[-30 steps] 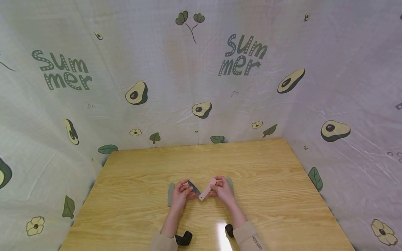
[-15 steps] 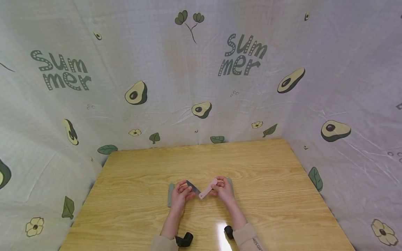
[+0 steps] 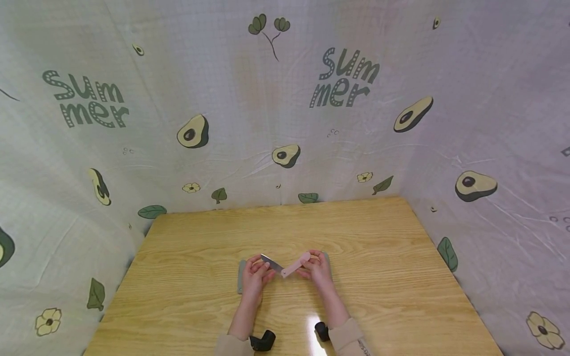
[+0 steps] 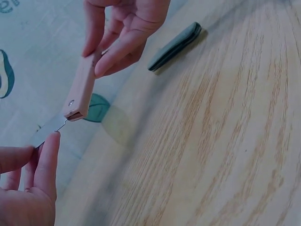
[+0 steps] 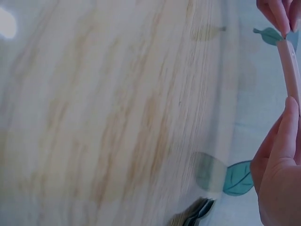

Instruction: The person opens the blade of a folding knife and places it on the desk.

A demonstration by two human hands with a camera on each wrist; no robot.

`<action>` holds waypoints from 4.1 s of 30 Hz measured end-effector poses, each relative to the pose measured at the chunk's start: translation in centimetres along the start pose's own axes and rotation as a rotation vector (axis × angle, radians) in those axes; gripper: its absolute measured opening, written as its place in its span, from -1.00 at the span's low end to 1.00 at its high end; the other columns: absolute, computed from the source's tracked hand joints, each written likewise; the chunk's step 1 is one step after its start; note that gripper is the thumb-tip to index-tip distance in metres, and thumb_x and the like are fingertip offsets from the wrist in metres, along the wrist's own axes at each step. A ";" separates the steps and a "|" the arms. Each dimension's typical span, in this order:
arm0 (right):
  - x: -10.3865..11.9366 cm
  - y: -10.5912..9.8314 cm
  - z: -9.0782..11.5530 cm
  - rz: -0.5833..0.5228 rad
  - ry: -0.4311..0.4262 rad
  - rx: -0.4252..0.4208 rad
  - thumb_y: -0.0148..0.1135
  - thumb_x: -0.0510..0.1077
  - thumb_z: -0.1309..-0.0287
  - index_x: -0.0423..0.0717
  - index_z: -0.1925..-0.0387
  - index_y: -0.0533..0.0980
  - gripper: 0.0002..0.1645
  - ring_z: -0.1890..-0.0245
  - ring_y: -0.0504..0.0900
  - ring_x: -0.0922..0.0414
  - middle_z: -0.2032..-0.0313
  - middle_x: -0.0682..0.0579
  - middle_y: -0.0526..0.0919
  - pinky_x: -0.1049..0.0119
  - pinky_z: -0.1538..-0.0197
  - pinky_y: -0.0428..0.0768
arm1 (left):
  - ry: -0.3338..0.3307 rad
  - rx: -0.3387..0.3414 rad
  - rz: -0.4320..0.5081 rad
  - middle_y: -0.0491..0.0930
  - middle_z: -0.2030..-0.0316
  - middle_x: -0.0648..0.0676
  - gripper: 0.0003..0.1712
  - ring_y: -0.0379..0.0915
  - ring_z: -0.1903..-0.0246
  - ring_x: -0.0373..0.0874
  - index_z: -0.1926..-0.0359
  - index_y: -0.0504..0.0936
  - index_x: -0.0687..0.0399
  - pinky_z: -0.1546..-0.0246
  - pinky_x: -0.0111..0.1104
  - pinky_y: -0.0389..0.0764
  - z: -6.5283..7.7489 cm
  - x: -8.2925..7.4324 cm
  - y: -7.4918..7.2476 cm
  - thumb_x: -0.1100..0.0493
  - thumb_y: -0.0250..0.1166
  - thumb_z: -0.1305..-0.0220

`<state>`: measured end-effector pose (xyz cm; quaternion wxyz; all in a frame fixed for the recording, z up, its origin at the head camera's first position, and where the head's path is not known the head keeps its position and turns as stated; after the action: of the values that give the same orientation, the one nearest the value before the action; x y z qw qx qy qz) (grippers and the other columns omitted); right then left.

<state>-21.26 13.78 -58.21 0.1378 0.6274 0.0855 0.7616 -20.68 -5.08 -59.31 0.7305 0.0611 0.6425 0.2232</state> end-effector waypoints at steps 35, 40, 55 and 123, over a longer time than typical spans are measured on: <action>0.2 1.4 0.6 -0.341 -0.006 -0.122 -0.05 -0.47 -0.33 -0.14 0.00 0.19 -0.68 0.24 0.64 0.18 0.25 0.00 0.48 0.24 0.00 0.69 | 0.041 -0.151 0.309 0.33 0.10 0.26 -0.65 0.52 0.11 -0.03 -0.13 0.10 0.32 -0.10 -0.22 0.60 1.3 0.8 1.9 0.46 -0.03 -0.41; 0.0 1.7 0.7 -0.367 -0.020 -0.123 -0.06 -0.47 -0.34 -0.14 0.04 0.19 -0.72 0.21 0.62 0.15 0.18 -0.05 0.43 0.20 -0.05 0.67 | 0.043 -0.164 0.344 0.32 0.10 0.25 -0.67 0.52 0.14 -0.06 -0.11 0.08 0.29 -0.10 -0.22 0.60 1.4 0.8 2.0 0.44 -0.03 -0.42; -0.2 0.9 0.2 -0.187 -0.122 -0.154 0.08 -0.43 -0.30 -0.51 -0.11 0.24 -0.60 0.28 0.64 0.21 0.26 0.03 0.50 0.38 0.12 0.71 | 0.080 -0.206 0.318 0.31 0.10 0.27 -0.48 0.52 0.14 -0.06 -0.24 0.01 0.34 -0.08 -0.25 0.62 1.0 0.7 1.7 0.43 0.07 -0.39; -0.3 2.7 -0.3 0.388 0.055 0.055 0.24 -0.37 -0.15 -0.55 -0.29 0.20 -0.28 0.28 0.63 0.10 0.16 -0.27 0.56 0.23 0.15 0.72 | -0.010 -0.049 -0.432 0.59 0.15 0.34 -0.46 0.60 0.15 0.17 -0.26 0.35 0.50 0.14 -0.23 0.73 -0.2 -3.2 -4.6 0.36 0.19 -0.29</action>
<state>-21.76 11.20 -57.71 -0.0313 0.6144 -0.0125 0.7882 -19.92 -10.54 -58.17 0.7658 -0.0946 0.6314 0.0767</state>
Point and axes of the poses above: each hand's wrist, its own z-axis away from the middle knuckle, its own y-axis out of the palm, x = y × z, the point moved 2 cm from there along -z, towards the middle knuckle
